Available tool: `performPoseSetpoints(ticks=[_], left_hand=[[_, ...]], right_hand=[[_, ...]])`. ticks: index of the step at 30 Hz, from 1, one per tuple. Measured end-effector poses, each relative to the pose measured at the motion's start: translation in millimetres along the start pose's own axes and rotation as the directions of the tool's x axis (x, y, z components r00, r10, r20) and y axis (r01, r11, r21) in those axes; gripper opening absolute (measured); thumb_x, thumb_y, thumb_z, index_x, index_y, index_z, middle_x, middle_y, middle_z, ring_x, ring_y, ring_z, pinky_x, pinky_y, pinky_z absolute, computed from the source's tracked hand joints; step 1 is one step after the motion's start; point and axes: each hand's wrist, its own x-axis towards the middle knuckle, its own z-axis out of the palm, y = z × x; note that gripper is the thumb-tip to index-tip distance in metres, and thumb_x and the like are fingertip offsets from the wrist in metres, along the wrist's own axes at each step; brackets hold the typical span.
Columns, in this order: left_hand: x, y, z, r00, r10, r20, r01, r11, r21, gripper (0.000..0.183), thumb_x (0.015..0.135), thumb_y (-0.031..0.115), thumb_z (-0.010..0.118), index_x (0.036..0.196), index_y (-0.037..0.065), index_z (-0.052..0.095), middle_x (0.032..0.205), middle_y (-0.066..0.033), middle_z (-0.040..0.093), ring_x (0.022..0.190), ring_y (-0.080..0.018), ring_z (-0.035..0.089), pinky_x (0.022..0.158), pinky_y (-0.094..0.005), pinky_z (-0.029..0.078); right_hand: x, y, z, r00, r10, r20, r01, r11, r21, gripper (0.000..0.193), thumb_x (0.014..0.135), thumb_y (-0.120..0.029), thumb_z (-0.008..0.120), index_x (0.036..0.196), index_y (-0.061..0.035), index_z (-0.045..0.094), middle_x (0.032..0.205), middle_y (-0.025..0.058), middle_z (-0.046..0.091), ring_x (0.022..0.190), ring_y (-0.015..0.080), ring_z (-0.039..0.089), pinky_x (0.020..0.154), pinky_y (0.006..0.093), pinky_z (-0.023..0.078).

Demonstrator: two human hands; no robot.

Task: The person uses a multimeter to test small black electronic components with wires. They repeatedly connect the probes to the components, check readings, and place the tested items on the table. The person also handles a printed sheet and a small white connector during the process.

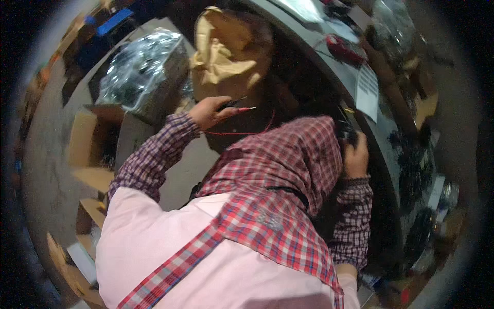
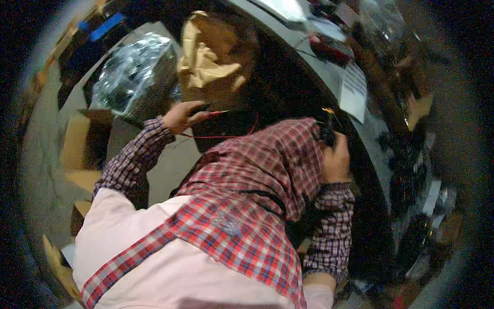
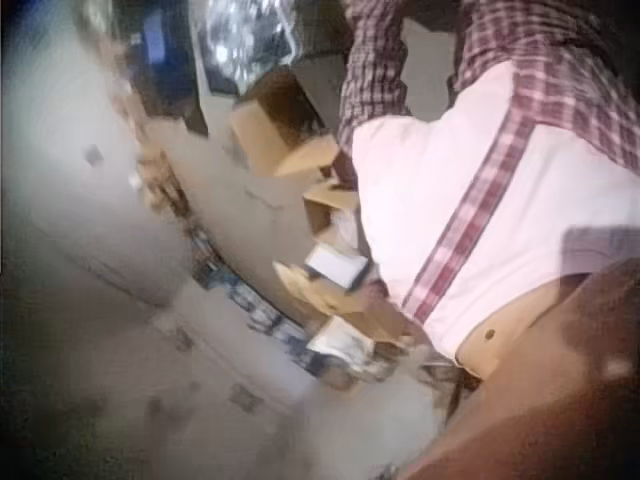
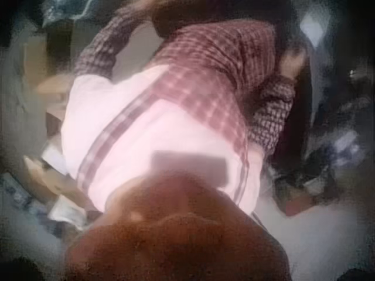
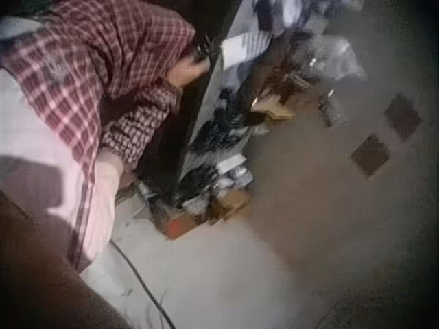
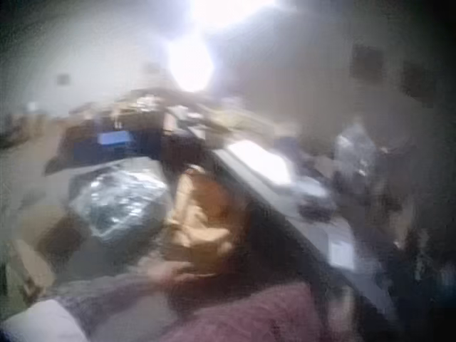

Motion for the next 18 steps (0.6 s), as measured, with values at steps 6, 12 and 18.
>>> performPoseSetpoints(ticks=[6,12,18], left_hand=[[14.7,-48.8,59.8,0.927,-0.371,-0.055,0.357,0.918,-0.17,0.046,0.094,0.036,0.052,0.12,-0.001,0.04,0.115,-0.0223,0.052,0.108,-0.0306,0.053,0.09,-0.0386,0.044],[53.4,-68.0,132.2,0.962,0.115,-0.246,-0.159,0.974,-0.164,0.044,0.086,0.02,0.058,0.121,0.0,0.043,0.114,-0.0263,0.057,0.112,-0.0362,0.053,0.094,-0.0417,0.042],[19.4,6.8,76.4,0.988,-0.155,-0.009,0.136,0.888,-0.439,0.033,0.084,0.017,0.06,0.11,0.002,0.047,0.097,-0.0143,0.057,0.089,-0.0215,0.054,0.077,-0.0349,0.045]], right_hand=[[59.2,-88.2,22.3,0.919,0.224,0.324,-0.393,0.584,0.71,0.056,0.094,-0.034,0.052,0.13,0.006,0.038,0.119,0.0224,0.052,0.107,0.0285,0.056,0.085,0.0404,0.05],[51.0,-300.0,73.3,0.785,-0.607,0.128,0.317,0.57,0.758,0.076,0.091,-0.012,0.059,0.146,0.0014,0.008,0.143,0.0222,0.029,0.131,0.0308,0.035,0.106,0.036,0.033],[64.3,-186.6,58.0,0.961,-0.182,-0.206,0.267,0.801,0.536,0.045,0.087,-0.002,0.056,0.13,0.0009,0.044,0.12,0.017,0.051,0.107,0.0242,0.054,0.095,0.0355,0.042]])
